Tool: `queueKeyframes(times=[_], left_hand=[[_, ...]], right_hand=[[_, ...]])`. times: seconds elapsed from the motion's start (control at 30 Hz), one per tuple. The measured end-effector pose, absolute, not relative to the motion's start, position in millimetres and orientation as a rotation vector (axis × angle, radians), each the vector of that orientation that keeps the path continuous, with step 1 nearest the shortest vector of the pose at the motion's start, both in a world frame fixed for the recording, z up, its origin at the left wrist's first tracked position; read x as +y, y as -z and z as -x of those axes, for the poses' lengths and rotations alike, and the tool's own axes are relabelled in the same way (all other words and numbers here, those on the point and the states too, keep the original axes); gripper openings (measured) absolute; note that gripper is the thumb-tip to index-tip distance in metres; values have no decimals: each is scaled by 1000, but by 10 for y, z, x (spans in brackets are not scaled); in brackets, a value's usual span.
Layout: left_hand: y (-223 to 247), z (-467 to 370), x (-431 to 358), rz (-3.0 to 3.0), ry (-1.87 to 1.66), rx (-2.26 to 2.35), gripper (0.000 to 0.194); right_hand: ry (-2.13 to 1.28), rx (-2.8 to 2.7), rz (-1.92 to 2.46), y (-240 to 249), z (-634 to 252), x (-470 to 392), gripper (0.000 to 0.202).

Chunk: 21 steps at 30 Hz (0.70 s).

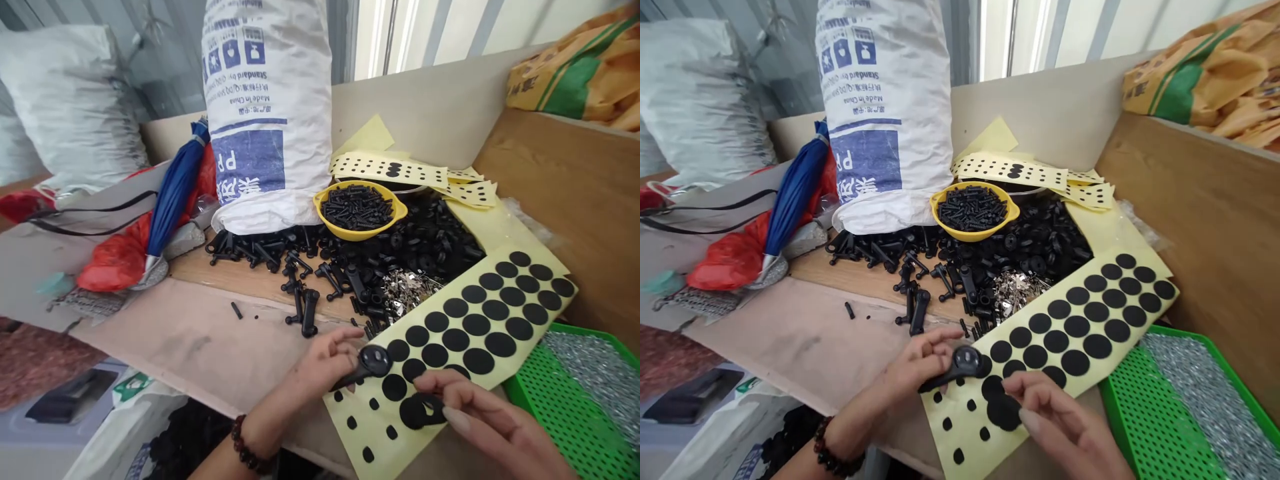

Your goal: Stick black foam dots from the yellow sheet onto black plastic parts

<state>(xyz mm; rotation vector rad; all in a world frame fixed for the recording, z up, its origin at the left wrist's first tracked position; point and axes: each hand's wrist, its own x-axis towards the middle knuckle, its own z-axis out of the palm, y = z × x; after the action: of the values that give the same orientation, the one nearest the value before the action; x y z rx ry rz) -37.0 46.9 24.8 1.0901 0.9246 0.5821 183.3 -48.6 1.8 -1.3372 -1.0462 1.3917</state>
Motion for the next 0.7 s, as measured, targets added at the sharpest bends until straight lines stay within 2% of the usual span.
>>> queueKeyframes(times=[0.17,0.37,0.7], left_hand=[[-145,206,205,-815,-471,907,48],[-103,119,137,-796,-333,799,48],[-62,142,110,-921,-350,825,39]], right_hand=[[-1475,-923,1300,-21,-1797,-497,25],[-1463,-784,1360,-102,-1706,-500,36],[-1498,-807,1369,-32,-1680,-495,32]])
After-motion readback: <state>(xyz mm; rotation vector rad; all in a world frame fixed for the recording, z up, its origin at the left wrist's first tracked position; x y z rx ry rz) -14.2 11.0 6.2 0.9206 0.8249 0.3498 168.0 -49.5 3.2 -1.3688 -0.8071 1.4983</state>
